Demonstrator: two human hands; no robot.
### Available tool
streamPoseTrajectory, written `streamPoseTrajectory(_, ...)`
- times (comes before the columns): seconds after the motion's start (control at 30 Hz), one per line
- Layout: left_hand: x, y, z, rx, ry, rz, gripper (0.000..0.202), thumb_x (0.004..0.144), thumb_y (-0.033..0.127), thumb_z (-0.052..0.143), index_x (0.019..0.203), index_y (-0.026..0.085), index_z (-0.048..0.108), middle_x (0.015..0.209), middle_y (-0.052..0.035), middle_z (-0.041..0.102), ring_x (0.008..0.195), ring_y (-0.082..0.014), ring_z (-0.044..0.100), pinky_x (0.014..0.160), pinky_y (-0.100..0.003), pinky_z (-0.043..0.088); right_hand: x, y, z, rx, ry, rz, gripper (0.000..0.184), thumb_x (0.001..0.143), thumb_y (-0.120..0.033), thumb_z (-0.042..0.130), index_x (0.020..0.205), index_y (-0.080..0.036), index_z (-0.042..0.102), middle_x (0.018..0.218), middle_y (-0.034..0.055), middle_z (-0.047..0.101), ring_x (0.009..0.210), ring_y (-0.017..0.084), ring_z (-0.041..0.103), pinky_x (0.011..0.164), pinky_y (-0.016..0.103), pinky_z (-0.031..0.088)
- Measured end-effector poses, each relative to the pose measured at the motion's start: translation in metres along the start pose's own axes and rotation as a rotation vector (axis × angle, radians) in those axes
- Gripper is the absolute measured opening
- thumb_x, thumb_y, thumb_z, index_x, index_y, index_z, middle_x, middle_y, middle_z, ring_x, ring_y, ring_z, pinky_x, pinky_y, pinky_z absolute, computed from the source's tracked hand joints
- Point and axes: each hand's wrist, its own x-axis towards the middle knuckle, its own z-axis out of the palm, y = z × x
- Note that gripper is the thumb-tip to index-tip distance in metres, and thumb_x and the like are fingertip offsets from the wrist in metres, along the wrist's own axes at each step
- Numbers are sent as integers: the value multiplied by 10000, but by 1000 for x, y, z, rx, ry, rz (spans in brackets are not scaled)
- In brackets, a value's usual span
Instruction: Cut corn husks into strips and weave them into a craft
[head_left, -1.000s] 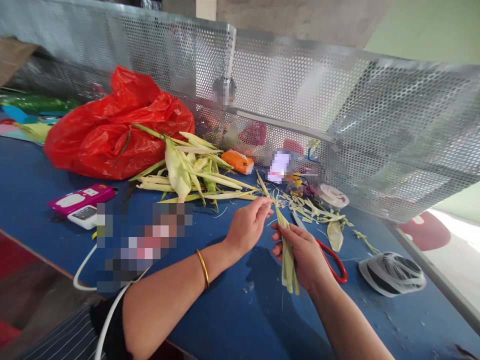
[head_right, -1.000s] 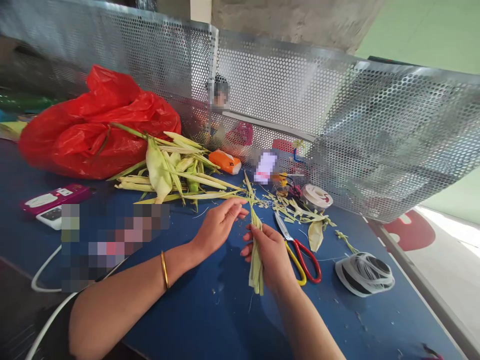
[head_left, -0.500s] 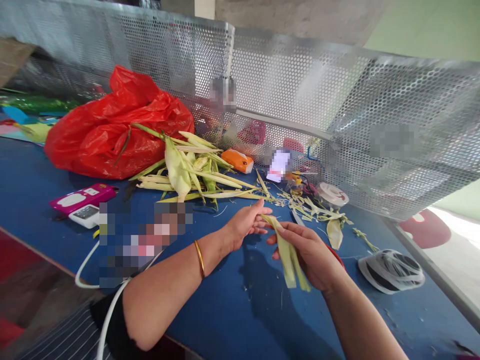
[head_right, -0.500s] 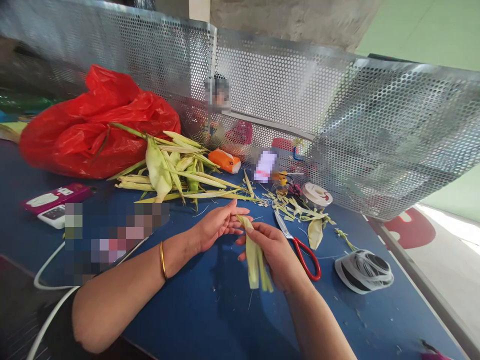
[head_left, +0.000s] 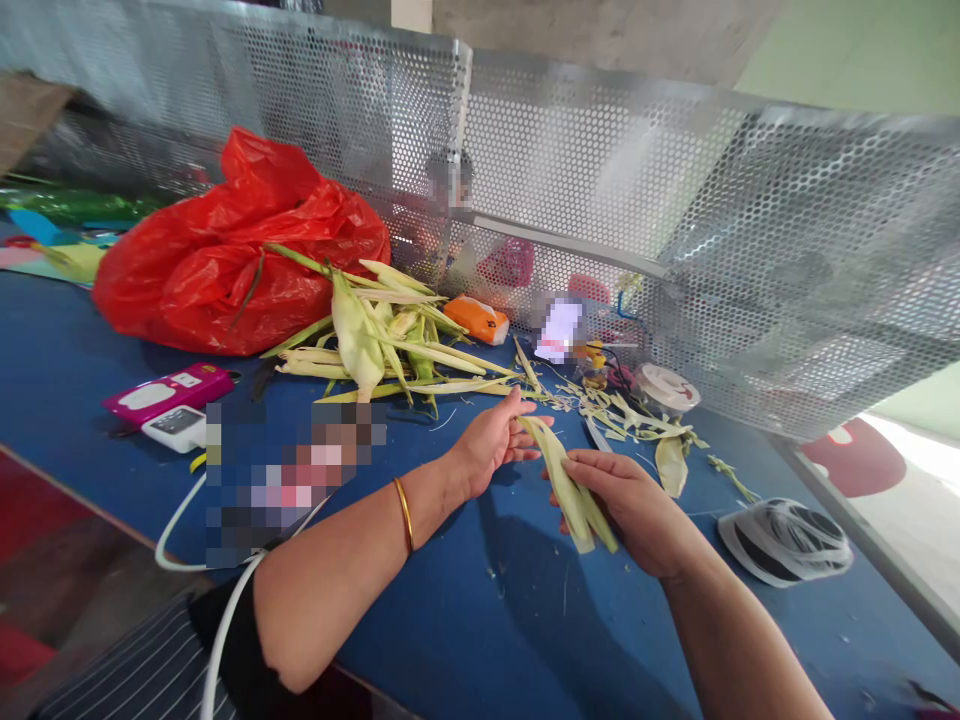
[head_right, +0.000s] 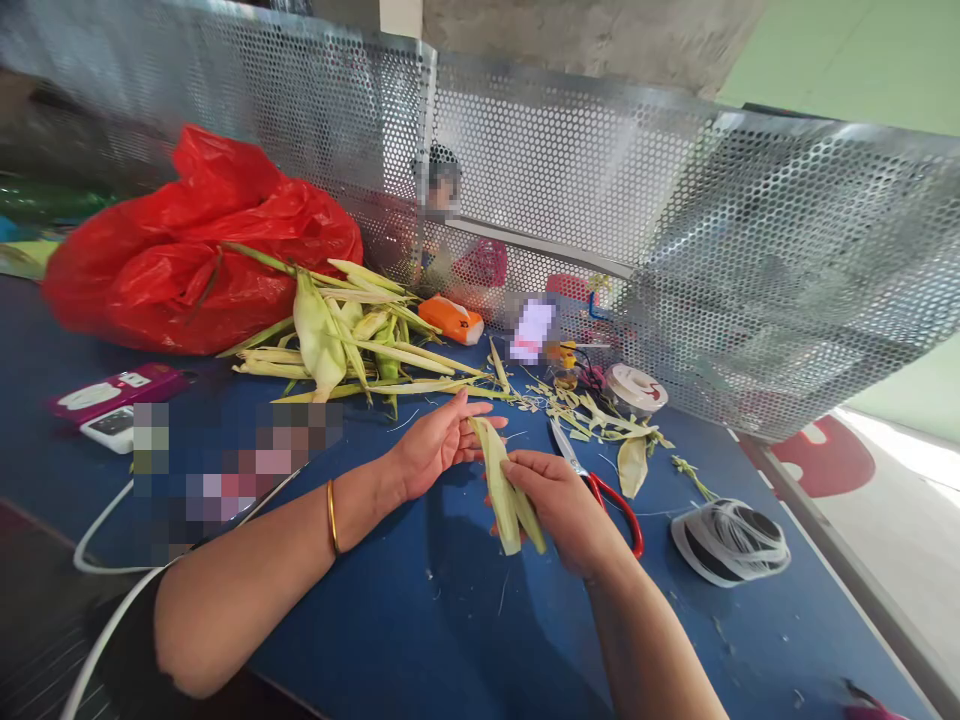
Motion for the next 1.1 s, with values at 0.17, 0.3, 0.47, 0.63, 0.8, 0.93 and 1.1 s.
streamPoseTrajectory(0.17,3,-3,-4,38,-46,-15,621,923,625,394,1143,90,620,1112,-170,701,880,-180,674,741,-259,507,0,1,-4,-86,-35,-111,365,694,-510,768,806,-165,733,649,18,675,560,145,592,524,255,473)
streamPoseTrajectory(0.3,5,-12,-6,48,-214,-207,694,891,697,361,969,84,676,943,-156,725,798,-189,680,767,-302,501,3,2,-9,2,82,-284,298,715,-457,782,820,-180,750,726,19,700,665,158,618,627,262,501)
streamPoseTrajectory(0.47,3,-23,-5,-60,-469,-434,647,934,617,332,964,77,689,963,-156,728,920,-223,699,867,-337,484,14,4,-12,383,225,-170,249,695,-344,776,861,-164,726,663,12,668,467,106,529,400,216,415)
streamPoseTrajectory(0.63,6,-27,-7,-163,-403,-442,392,918,366,407,962,85,677,852,-116,736,895,-230,711,869,-356,488,18,8,-12,271,184,-140,319,660,-381,808,858,-158,695,775,51,719,546,150,627,433,234,453)
streamPoseTrajectory(0.8,6,-19,-7,-279,-295,-381,418,915,367,427,1035,37,654,939,-151,738,869,-220,712,832,-342,513,11,5,-10,-24,277,-324,428,729,-590,725,748,-165,678,490,-27,561,411,104,506,438,228,388)
streamPoseTrajectory(0.93,3,-10,-4,-325,-154,-272,427,946,427,445,1013,62,656,1006,-152,734,876,-215,712,774,-322,540,-6,-6,-17,-154,19,-275,432,785,-591,666,735,-163,706,446,-41,491,383,101,469,435,237,366)
streamPoseTrajectory(1.1,0,-9,0,-374,-110,-174,209,936,227,529,990,81,668,1041,-130,734,922,-191,711,846,-306,542,-15,-10,-22,-411,-275,-103,447,794,-598,640,795,-163,742,471,-19,544,407,110,481,444,235,381)
